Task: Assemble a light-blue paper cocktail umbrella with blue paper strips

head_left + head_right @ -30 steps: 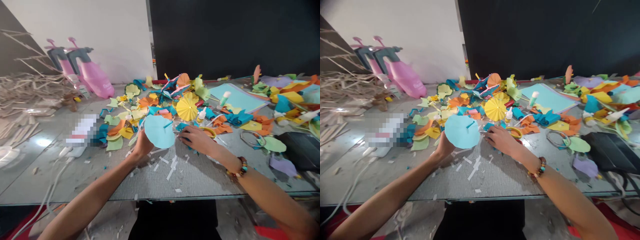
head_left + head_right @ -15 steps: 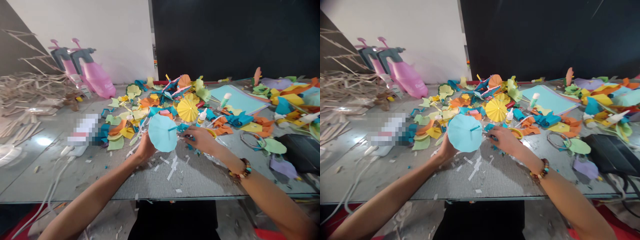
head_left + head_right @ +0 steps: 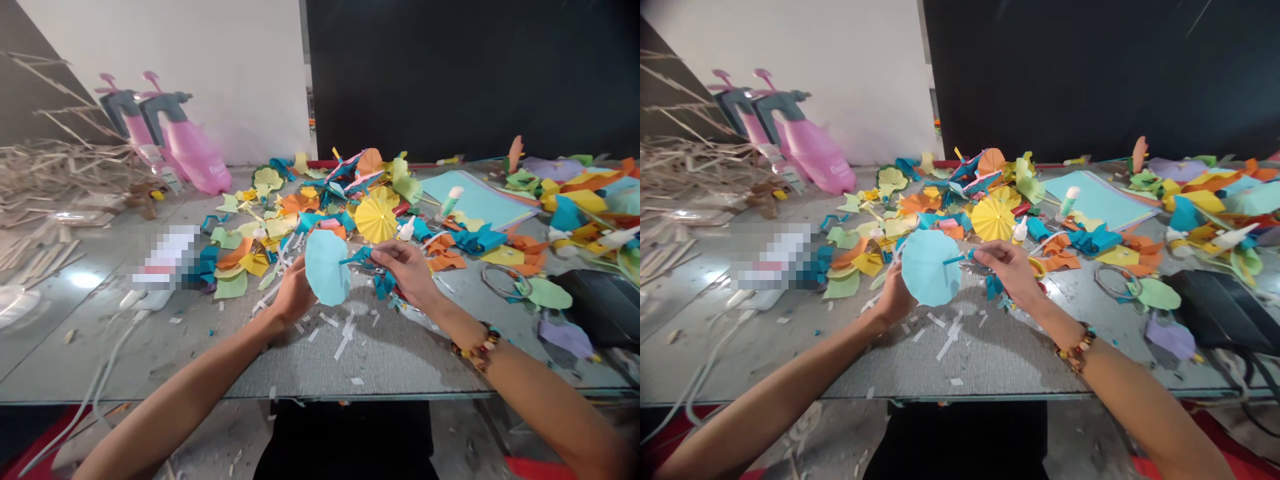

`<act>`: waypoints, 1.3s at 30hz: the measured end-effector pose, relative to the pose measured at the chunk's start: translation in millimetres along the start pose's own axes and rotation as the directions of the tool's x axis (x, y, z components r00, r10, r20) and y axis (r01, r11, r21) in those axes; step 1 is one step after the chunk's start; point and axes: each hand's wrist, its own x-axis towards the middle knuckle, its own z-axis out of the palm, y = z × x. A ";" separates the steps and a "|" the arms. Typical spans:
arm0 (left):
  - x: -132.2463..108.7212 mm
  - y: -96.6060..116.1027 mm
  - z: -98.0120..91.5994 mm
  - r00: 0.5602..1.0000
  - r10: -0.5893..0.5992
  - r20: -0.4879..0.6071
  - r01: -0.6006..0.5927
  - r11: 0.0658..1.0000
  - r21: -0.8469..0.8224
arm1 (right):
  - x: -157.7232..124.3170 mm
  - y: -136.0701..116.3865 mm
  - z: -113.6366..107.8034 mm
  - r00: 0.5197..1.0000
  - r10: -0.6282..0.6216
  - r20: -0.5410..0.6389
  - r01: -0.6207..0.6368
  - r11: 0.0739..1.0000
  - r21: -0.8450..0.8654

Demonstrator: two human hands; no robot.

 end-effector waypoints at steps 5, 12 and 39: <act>8.3 11.7 -3.8 0.994 0.099 -0.047 -0.098 0.995 0.037 | -1.7 -1.5 5.3 0.999 0.039 0.001 -0.039 0.999 -0.018; 9.1 13.9 -8.2 0.996 0.086 -0.019 -0.085 0.995 0.059 | -1.8 -1.8 5.2 0.998 0.055 -0.010 -0.055 0.997 -0.056; 9.4 21.1 -10.0 0.990 0.134 -0.045 -0.126 0.980 0.152 | -10.7 -9.8 1.7 0.936 -0.318 0.150 0.351 0.838 -0.419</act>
